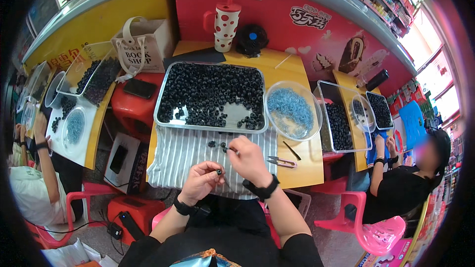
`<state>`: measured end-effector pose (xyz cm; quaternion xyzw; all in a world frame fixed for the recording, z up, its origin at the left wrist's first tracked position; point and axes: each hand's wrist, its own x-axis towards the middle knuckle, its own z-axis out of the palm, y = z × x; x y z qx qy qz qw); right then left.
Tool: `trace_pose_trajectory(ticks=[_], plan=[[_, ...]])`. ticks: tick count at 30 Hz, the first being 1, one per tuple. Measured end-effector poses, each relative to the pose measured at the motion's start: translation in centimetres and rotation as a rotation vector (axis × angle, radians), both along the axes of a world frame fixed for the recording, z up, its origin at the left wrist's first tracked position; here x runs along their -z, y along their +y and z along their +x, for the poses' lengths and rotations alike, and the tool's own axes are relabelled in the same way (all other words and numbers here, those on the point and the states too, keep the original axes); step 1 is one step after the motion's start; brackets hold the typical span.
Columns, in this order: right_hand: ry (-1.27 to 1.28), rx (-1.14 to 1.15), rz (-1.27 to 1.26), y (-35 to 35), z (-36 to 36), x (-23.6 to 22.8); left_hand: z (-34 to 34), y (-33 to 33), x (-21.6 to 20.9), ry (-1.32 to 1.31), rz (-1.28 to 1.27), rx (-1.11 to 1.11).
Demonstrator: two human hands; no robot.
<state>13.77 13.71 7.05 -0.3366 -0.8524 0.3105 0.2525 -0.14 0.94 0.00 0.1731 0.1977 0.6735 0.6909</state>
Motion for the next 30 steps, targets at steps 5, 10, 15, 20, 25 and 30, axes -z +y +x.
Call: trace_pose_trajectory(ticks=[5, 10, 15, 20, 25, 30], plan=[[0.386, 0.006, -0.626, -3.2, 3.9, 1.5, 0.2, 0.1, -0.4, 0.051, -0.017, 0.007], [0.590, -0.050, -0.723, -5.6, 2.3, 1.0, 0.5, -0.1, 0.4, 0.071, -0.002, -0.023], [0.510, -0.075, -0.572, -5.7, 2.0, 1.8, 0.6, -0.2, 0.2, 0.092, -0.004, -0.053], [0.496, -0.063, -0.481, -5.8, 1.9, 1.9, 0.7, -0.1, 0.0, 0.109, 0.001, -0.072], [0.465, -0.063, -0.464, -5.7, 2.0, 1.6, 0.6, 0.0, 0.1, 0.115, -0.009, -0.061], [0.421, -0.116, -0.559, -4.9, 2.6, 1.7, 0.3, 0.0, -0.7, 0.103, -0.070, -0.005]])
